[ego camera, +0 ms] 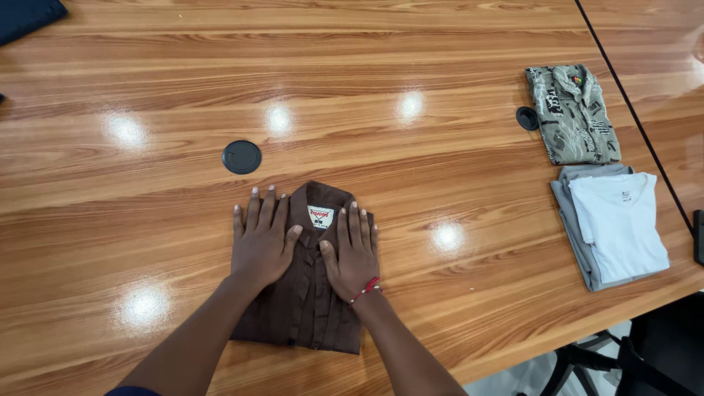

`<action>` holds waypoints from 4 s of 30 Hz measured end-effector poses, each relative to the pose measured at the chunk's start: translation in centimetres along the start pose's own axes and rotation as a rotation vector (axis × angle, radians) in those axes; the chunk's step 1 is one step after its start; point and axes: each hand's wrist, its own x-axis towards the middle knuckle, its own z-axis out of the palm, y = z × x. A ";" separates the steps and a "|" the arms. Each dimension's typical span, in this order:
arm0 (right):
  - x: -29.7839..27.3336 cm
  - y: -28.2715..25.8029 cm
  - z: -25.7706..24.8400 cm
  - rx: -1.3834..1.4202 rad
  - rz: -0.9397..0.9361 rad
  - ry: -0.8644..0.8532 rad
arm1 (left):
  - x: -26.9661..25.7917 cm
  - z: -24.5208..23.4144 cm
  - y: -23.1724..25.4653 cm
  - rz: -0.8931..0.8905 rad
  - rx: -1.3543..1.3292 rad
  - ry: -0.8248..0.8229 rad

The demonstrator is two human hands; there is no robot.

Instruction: The person folds a brown long-sleeved shirt on a wooden table, smoothing the fabric, folding the sleeves inward, and rolling the shirt into a compact bundle. The person then picks up a light purple t-shirt and begins to unfold it.

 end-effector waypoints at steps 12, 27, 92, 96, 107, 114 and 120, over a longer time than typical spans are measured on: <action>-0.8 0.6 -1.6 0.290 0.801 0.138 | -2.4 -2.8 0.6 -0.478 -0.484 0.287; 0.9 -1.7 -6.3 1.076 0.576 -0.221 | -3.9 -8.0 -1.6 -0.946 -1.621 -0.358; 1.3 10.3 -1.7 0.447 0.327 -0.144 | -4.7 -0.4 8.8 -1.020 -1.484 0.159; 1.6 14.2 -5.3 0.461 0.314 -0.089 | -2.5 -0.1 14.5 -0.985 -1.562 0.169; 4.9 21.8 -14.9 0.442 0.513 -0.058 | 3.7 1.0 24.1 -0.921 -1.601 0.074; 4.3 25.2 -11.2 0.398 0.309 0.062 | 5.0 1.6 23.4 -0.803 -0.964 -0.089; 4.1 25.2 -9.8 0.438 0.383 -0.032 | 5.7 2.3 21.7 -0.588 -0.792 -0.117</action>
